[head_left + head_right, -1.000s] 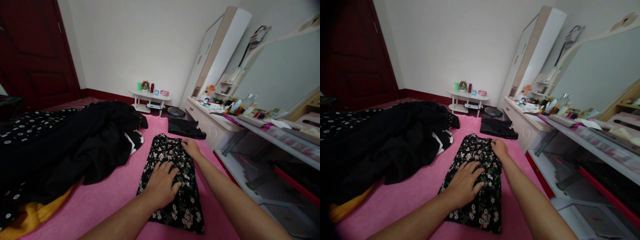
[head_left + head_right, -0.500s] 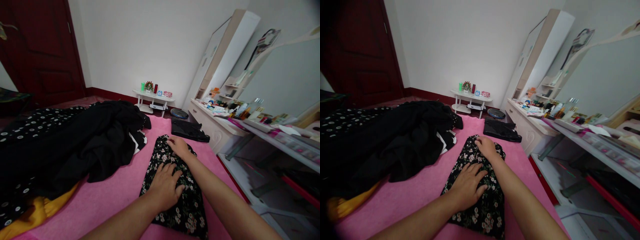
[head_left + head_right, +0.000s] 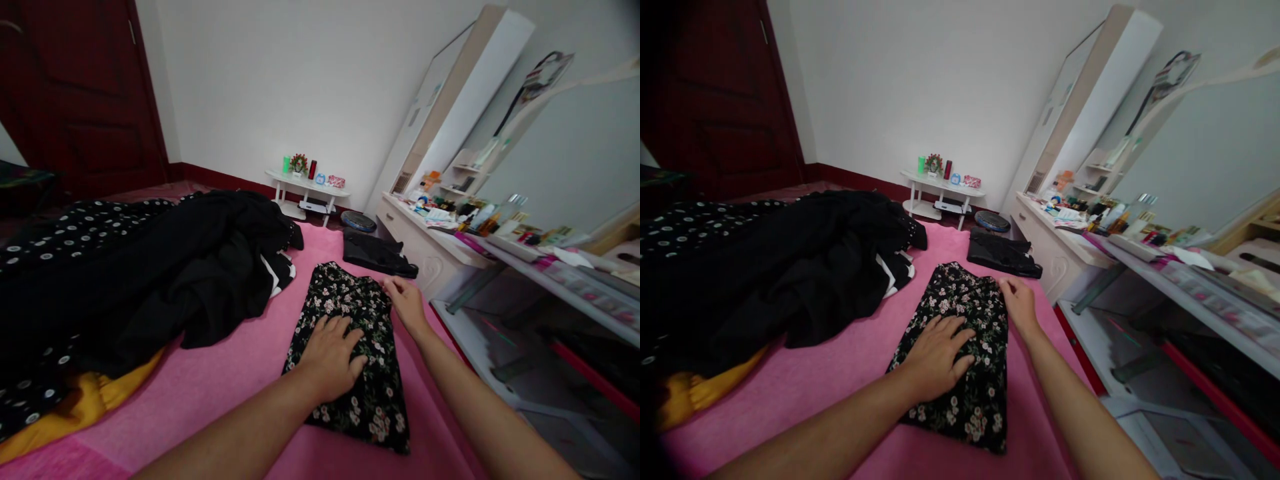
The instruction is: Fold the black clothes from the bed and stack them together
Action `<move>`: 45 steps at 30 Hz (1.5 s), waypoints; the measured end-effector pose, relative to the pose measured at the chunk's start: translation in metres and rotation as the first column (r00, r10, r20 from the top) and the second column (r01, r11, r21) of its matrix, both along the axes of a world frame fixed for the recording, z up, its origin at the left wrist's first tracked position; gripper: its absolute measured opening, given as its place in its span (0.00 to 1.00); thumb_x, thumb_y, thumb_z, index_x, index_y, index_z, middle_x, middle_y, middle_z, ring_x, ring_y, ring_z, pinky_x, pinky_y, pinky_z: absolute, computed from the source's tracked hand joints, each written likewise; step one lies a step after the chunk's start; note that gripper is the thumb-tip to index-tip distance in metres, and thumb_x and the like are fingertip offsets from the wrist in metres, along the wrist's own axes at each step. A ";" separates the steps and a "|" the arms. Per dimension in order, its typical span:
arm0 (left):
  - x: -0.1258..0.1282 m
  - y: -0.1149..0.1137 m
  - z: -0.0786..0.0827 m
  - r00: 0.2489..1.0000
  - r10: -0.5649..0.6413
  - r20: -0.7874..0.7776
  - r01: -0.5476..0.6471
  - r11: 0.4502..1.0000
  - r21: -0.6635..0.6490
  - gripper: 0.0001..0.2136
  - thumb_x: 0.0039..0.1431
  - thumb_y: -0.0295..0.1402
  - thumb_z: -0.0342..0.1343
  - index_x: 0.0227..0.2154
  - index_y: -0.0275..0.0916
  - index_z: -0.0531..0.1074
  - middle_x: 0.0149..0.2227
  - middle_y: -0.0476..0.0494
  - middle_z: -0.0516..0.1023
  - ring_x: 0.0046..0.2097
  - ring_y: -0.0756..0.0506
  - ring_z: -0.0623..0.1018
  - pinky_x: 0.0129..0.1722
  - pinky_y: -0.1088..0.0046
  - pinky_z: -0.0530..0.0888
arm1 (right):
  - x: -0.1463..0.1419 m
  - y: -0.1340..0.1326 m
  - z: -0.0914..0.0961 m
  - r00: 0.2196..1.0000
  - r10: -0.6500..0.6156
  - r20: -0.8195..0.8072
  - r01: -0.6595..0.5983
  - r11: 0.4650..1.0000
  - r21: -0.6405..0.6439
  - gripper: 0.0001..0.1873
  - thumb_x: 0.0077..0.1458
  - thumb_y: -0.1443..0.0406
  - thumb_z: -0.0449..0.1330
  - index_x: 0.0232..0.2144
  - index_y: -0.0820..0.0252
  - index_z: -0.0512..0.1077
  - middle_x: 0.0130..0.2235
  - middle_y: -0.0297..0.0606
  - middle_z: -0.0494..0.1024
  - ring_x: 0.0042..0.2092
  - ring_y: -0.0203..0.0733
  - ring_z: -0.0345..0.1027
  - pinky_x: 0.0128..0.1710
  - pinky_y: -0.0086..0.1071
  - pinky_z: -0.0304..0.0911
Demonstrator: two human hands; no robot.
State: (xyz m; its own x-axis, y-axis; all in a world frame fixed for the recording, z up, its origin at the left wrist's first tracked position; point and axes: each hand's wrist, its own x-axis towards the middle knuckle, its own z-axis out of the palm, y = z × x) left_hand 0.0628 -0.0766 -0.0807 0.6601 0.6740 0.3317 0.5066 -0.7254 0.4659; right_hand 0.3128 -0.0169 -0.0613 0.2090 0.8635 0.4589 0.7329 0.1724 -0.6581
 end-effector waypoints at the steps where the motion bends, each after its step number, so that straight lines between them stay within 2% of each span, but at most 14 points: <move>1: 0.000 0.000 0.000 1.000 0.002 -0.001 -0.002 1.000 0.005 0.21 0.61 0.44 0.48 0.55 0.45 0.65 0.60 0.41 0.64 0.61 0.38 0.62 0.62 0.51 0.53 | 0.008 -0.011 -0.009 1.000 -0.004 0.021 0.004 1.000 -0.014 0.20 0.56 0.53 0.52 0.35 0.60 0.77 0.38 0.41 0.79 0.41 0.46 0.71 0.44 0.39 0.64; 6: 0.001 0.001 -0.001 1.000 0.004 -0.008 -0.004 1.000 0.028 0.21 0.61 0.44 0.49 0.55 0.45 0.66 0.59 0.41 0.64 0.61 0.38 0.62 0.62 0.51 0.54 | 0.017 -0.034 -0.034 0.994 -0.033 0.106 0.046 0.992 -0.121 0.14 0.49 0.59 0.57 0.34 0.59 0.78 0.39 0.43 0.78 0.44 0.48 0.70 0.49 0.42 0.62; 11: -0.001 -0.001 -0.002 0.999 -0.020 0.025 0.019 1.000 0.025 0.21 0.61 0.43 0.50 0.55 0.44 0.66 0.59 0.40 0.66 0.60 0.38 0.64 0.61 0.51 0.55 | -0.024 -0.046 -0.019 0.995 -0.096 0.008 0.096 0.993 -0.065 0.18 0.55 0.55 0.53 0.37 0.60 0.76 0.42 0.43 0.78 0.44 0.48 0.70 0.47 0.41 0.63; 18: -0.011 0.025 0.000 0.969 -0.026 0.245 0.063 0.988 -0.143 0.17 0.60 0.40 0.53 0.50 0.43 0.71 0.57 0.41 0.68 0.58 0.43 0.67 0.59 0.63 0.62 | -0.051 -0.095 -0.011 0.964 0.014 -0.265 -0.088 0.959 -0.268 0.25 0.51 0.48 0.58 0.41 0.62 0.74 0.43 0.46 0.78 0.45 0.50 0.71 0.48 0.44 0.64; 23: -0.042 0.054 0.016 0.989 -0.150 -0.003 0.146 0.968 -0.205 0.45 0.31 0.46 0.71 0.57 0.44 0.64 0.62 0.37 0.59 0.62 0.33 0.60 0.60 0.56 0.60 | -0.048 -0.112 -0.008 0.909 0.051 -0.414 -0.205 0.919 -0.337 0.44 0.33 0.55 0.72 0.54 0.60 0.66 0.56 0.48 0.69 0.57 0.52 0.63 0.59 0.46 0.55; 25: -0.051 0.058 0.022 0.976 -0.200 -0.083 0.176 0.957 -0.229 0.48 0.30 0.46 0.72 0.59 0.42 0.62 0.61 0.36 0.61 0.61 0.33 0.62 0.59 0.56 0.60 | -0.053 -0.114 -0.006 0.893 0.063 -0.446 -0.230 0.915 -0.331 0.48 0.29 0.60 0.74 0.55 0.60 0.65 0.57 0.48 0.69 0.57 0.52 0.63 0.59 0.46 0.54; 27: -0.055 0.059 0.024 0.975 -0.198 -0.100 0.171 0.957 -0.234 0.49 0.31 0.45 0.71 0.60 0.42 0.59 0.60 0.36 0.63 0.60 0.34 0.64 0.59 0.58 0.61 | -0.059 -0.115 -0.004 0.858 0.073 -0.508 -0.268 0.908 -0.323 0.46 0.29 0.63 0.74 0.54 0.59 0.66 0.55 0.46 0.71 0.55 0.51 0.65 0.58 0.45 0.57; 30: -0.053 0.058 0.022 0.984 -0.149 -0.099 0.125 0.968 -0.216 0.51 0.31 0.41 0.72 0.62 0.46 0.55 0.59 0.38 0.64 0.59 0.34 0.65 0.57 0.59 0.63 | -0.069 -0.115 -0.001 0.814 0.121 -0.568 -0.375 0.857 -0.354 0.32 0.35 0.66 0.70 0.47 0.60 0.71 0.45 0.41 0.77 0.47 0.48 0.70 0.51 0.42 0.63; 32: -0.051 0.057 0.019 0.990 -0.115 -0.085 0.097 0.977 -0.192 0.54 0.29 0.41 0.72 0.63 0.46 0.53 0.61 0.37 0.61 0.60 0.34 0.63 0.57 0.58 0.62 | -0.074 -0.118 0.001 0.855 0.190 -0.482 -0.383 0.857 -0.343 0.20 0.40 0.68 0.65 0.40 0.60 0.75 0.39 0.37 0.77 0.42 0.46 0.70 0.47 0.40 0.64; 34: -0.050 0.058 0.017 0.993 -0.094 -0.070 0.081 0.982 -0.171 0.56 0.28 0.41 0.72 0.64 0.47 0.50 0.64 0.36 0.55 0.63 0.33 0.58 0.59 0.56 0.60 | -0.078 -0.122 0.003 0.918 0.278 -0.284 -0.356 0.893 -0.276 0.15 0.41 0.73 0.59 0.34 0.58 0.76 0.36 0.35 0.74 0.40 0.42 0.69 0.45 0.37 0.63; 37: -0.051 0.060 0.013 0.992 -0.120 -0.034 0.113 0.982 -0.152 0.57 0.29 0.41 0.73 0.64 0.46 0.49 0.66 0.34 0.50 0.66 0.32 0.51 0.61 0.53 0.56 | -0.082 -0.129 0.006 0.924 0.381 0.030 -0.368 0.908 -0.199 0.24 0.37 0.79 0.50 0.32 0.54 0.76 0.37 0.36 0.71 0.42 0.41 0.66 0.44 0.35 0.61; 40: -0.051 0.063 0.010 0.980 -0.201 0.018 0.201 0.968 -0.148 0.49 0.29 0.40 0.73 0.60 0.42 0.59 0.65 0.33 0.53 0.65 0.33 0.53 0.61 0.52 0.55 | -0.085 -0.137 0.005 0.881 0.411 0.234 -0.380 0.910 -0.168 0.28 0.35 0.80 0.48 0.35 0.52 0.75 0.44 0.38 0.70 0.48 0.44 0.63 0.48 0.38 0.60; 43: -0.049 0.062 0.009 0.963 -0.260 0.073 0.268 0.951 -0.151 0.37 0.31 0.39 0.73 0.50 0.39 0.70 0.64 0.32 0.56 0.65 0.33 0.55 0.61 0.53 0.55 | -0.087 -0.143 0.002 0.890 0.379 0.251 -0.350 0.924 -0.155 0.28 0.37 0.80 0.50 0.38 0.52 0.73 0.52 0.38 0.67 0.55 0.45 0.60 0.54 0.40 0.57; 45: -0.047 0.060 0.010 0.961 -0.257 0.102 0.271 0.948 -0.169 0.34 0.31 0.35 0.73 0.47 0.38 0.71 0.63 0.33 0.58 0.64 0.33 0.58 0.61 0.54 0.58 | -0.085 -0.144 0.000 0.922 0.345 0.172 -0.321 0.934 -0.156 0.23 0.42 0.77 0.53 0.39 0.52 0.72 0.55 0.38 0.65 0.57 0.46 0.59 0.56 0.41 0.56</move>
State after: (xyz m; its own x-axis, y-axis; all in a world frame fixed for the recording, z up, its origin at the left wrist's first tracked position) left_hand 0.0155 -0.0170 -0.0703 0.7993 0.5322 0.2790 0.2653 -0.7291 0.6308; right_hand 0.2278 -0.1608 -0.0617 -0.1827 0.9197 0.3476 0.7624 0.3558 -0.5406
